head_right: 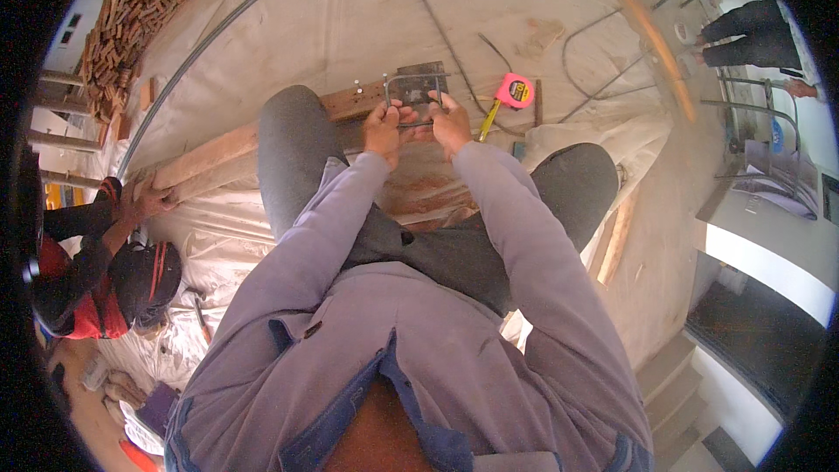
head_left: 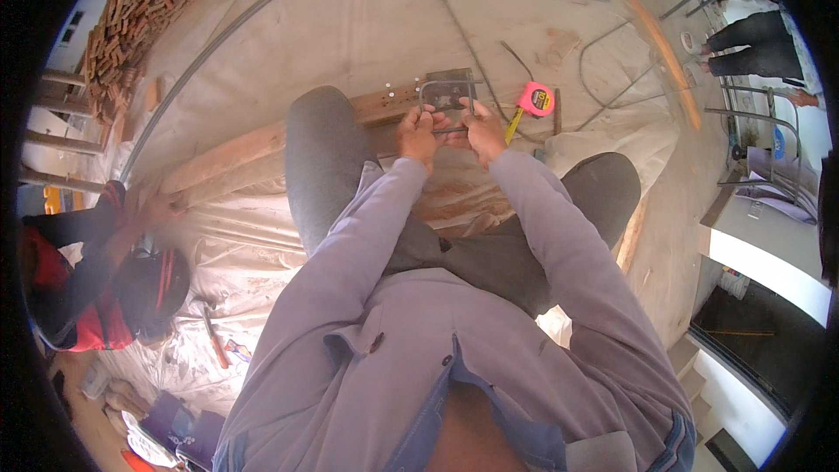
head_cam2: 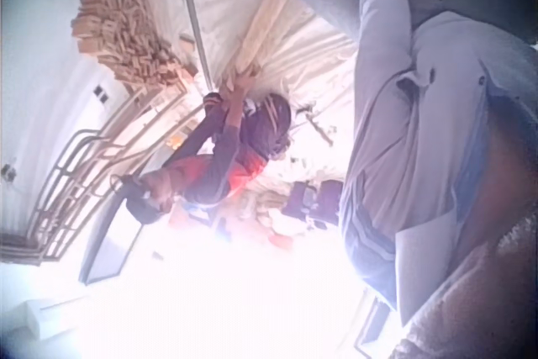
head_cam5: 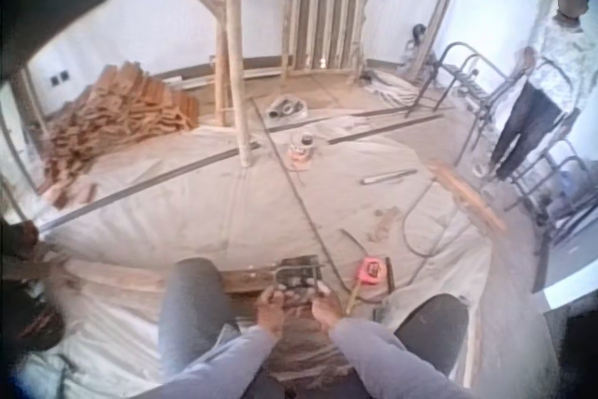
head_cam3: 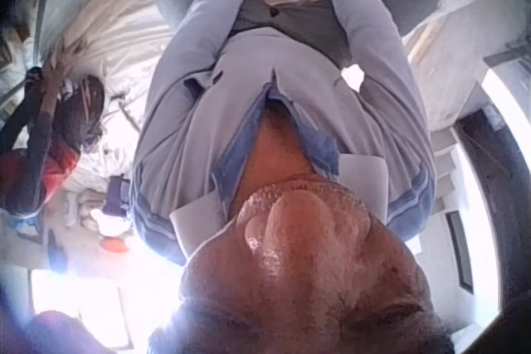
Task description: The person sits on the floor and uses a metal vise to bend a blue metal rod. They measure the rod with a tape measure, secure it in the vise, and use a long metal bar as a lever to bend it. The person repeats this process for multiple rods, measuring and bending them to a specific shape.
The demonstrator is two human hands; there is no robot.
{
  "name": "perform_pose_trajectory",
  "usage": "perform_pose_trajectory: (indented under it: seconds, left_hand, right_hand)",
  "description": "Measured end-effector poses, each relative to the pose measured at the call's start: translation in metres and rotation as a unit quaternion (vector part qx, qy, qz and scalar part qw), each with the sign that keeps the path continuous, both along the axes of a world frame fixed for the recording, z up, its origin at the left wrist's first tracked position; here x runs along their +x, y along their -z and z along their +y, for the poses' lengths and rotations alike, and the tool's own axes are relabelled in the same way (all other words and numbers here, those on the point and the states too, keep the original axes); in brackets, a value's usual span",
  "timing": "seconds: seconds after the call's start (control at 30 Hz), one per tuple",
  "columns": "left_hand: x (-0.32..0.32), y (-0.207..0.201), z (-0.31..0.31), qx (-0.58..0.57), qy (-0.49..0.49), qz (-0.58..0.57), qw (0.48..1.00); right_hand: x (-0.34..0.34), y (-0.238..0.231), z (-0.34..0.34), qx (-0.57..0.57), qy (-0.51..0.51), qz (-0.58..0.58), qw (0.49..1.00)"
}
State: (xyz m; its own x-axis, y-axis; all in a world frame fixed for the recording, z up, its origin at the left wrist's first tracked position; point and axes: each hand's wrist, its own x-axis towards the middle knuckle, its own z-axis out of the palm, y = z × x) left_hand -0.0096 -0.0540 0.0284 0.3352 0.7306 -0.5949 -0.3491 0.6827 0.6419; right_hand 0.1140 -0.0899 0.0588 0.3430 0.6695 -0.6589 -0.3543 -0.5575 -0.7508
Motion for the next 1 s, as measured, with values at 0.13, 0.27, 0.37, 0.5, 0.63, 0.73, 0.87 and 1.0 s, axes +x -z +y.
perform_pose_trajectory:
  seconds: [0.13,0.27,0.37,0.5,0.63,0.73,0.87,1.0]
  left_hand:
    - [0.004,-0.007,0.002,0.021,0.026,0.021,0.999]
    - [0.008,0.018,0.005,-0.032,0.019,0.028,0.999]
    - [0.003,0.040,0.002,-0.094,-0.014,0.048,0.994]
    - [0.010,0.049,0.005,-0.090,-0.023,0.066,0.993]
    - [0.018,0.047,0.003,-0.097,-0.036,0.124,0.987]
    - [0.010,0.045,0.005,-0.109,-0.038,0.141,0.983]
    - [0.008,0.052,0.005,-0.062,0.008,0.103,0.993]
    - [0.007,0.049,-0.004,0.066,-0.004,0.324,0.944]
  right_hand:
    - [0.002,0.007,-0.002,0.011,0.013,-0.029,0.999]
    - [0.004,0.017,0.004,0.000,0.025,-0.036,0.999]
    - [-0.013,0.000,0.005,-0.001,-0.039,-0.229,0.973]
    - [-0.004,0.034,0.000,-0.061,-0.059,-0.264,0.961]
    - [0.009,0.100,-0.009,-0.073,-0.092,-0.276,0.954]
    - [-0.004,0.031,0.006,-0.138,-0.123,-0.134,0.974]
    - [0.003,0.037,0.004,-0.132,-0.097,-0.082,0.983]
    - [0.001,0.049,0.005,-0.112,-0.002,0.018,0.993]
